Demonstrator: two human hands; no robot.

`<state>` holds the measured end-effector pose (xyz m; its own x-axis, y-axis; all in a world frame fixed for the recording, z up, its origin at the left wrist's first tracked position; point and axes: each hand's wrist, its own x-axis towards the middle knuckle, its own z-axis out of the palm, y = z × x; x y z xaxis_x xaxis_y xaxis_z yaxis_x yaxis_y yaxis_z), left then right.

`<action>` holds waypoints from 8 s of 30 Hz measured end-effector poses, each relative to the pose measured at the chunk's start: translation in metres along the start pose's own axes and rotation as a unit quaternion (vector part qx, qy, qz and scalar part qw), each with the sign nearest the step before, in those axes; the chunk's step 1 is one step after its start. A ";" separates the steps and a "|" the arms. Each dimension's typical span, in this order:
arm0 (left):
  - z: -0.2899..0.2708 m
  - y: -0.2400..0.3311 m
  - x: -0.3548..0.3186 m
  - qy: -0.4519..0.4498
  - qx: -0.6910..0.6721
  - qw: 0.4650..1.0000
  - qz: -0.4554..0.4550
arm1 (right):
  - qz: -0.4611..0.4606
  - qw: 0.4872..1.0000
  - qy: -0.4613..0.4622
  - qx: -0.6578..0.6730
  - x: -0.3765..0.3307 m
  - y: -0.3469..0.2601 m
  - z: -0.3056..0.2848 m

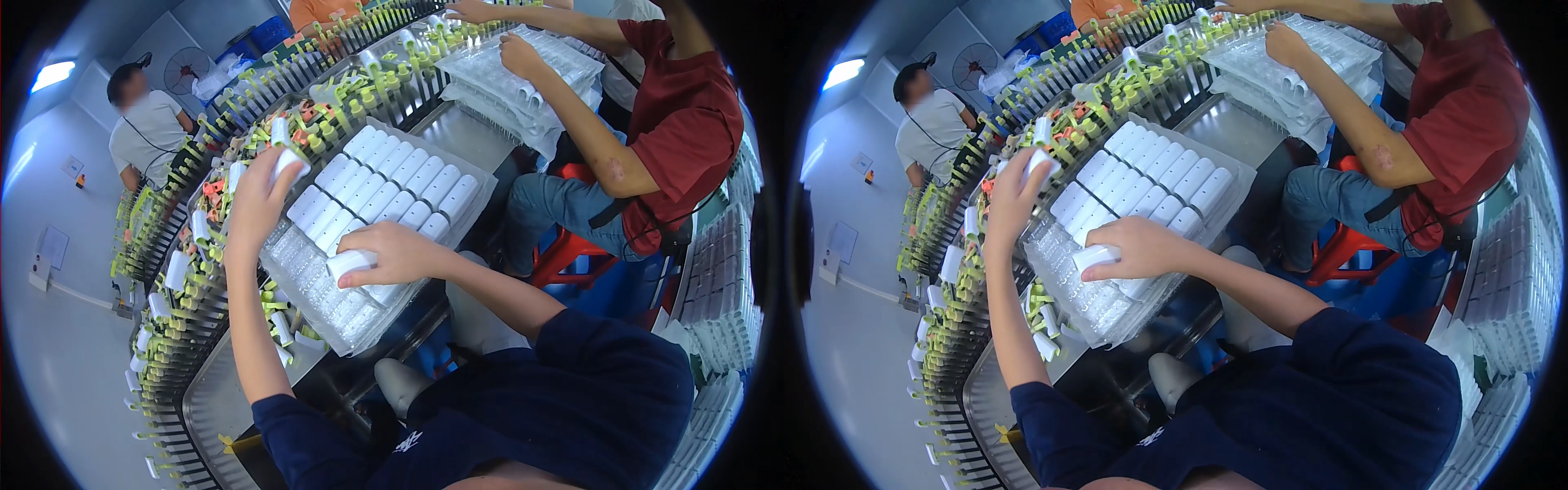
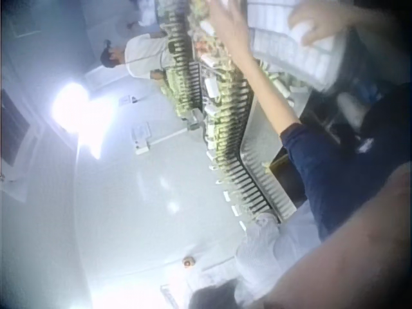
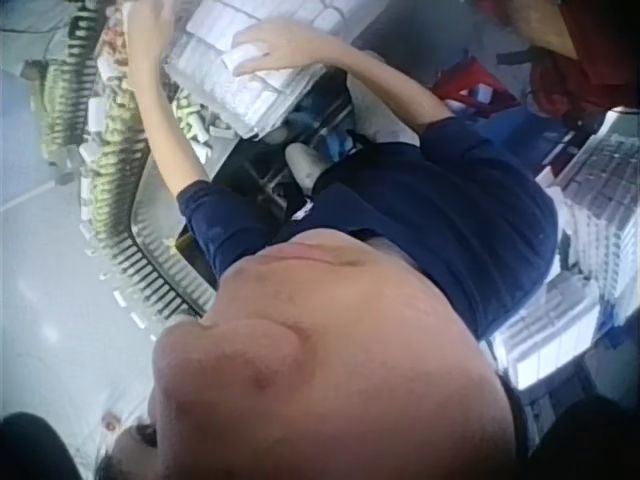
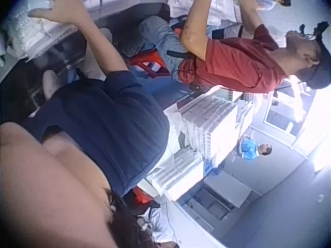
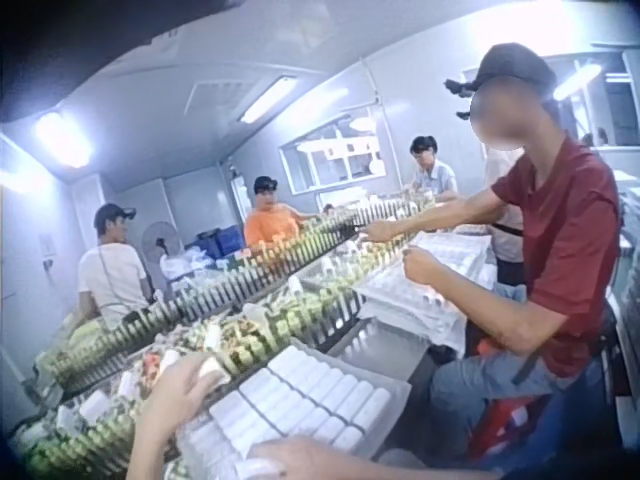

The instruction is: The person picks up white plastic parts from an assembly conveyor and places them into the slots of a plastic packaging tray by hand.

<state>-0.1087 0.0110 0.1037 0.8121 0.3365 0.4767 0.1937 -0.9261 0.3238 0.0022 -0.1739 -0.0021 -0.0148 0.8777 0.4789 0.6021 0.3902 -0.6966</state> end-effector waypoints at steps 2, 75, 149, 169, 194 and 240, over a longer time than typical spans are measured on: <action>0.006 -0.010 0.022 0.057 0.111 0.988 0.086 | 0.005 1.000 -0.009 -0.005 0.001 0.000 0.002; 0.131 -0.008 0.068 0.186 -0.190 0.963 -0.050 | -0.035 0.999 -0.001 0.004 0.000 0.004 0.002; 0.153 -0.005 0.046 0.135 -0.121 0.983 -0.028 | -0.009 1.000 -0.003 -0.003 -0.002 0.001 0.004; 0.153 -0.006 0.046 0.126 -0.134 0.982 -0.035 | -0.005 1.000 -0.013 -0.013 -0.001 0.001 0.003; 0.153 -0.006 0.047 0.130 -0.134 0.982 -0.029 | -0.017 1.000 0.002 -0.008 -0.001 0.001 0.003; 0.019 -0.114 0.098 0.014 0.114 0.963 -0.245 | -0.016 1.000 0.013 -0.004 0.007 0.000 0.006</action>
<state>-0.0402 0.1461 0.0977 0.5784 0.7435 0.3356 0.6681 -0.6678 0.3282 -0.0031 -0.1656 -0.0018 -0.0140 0.8574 0.5145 0.6079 0.4158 -0.6764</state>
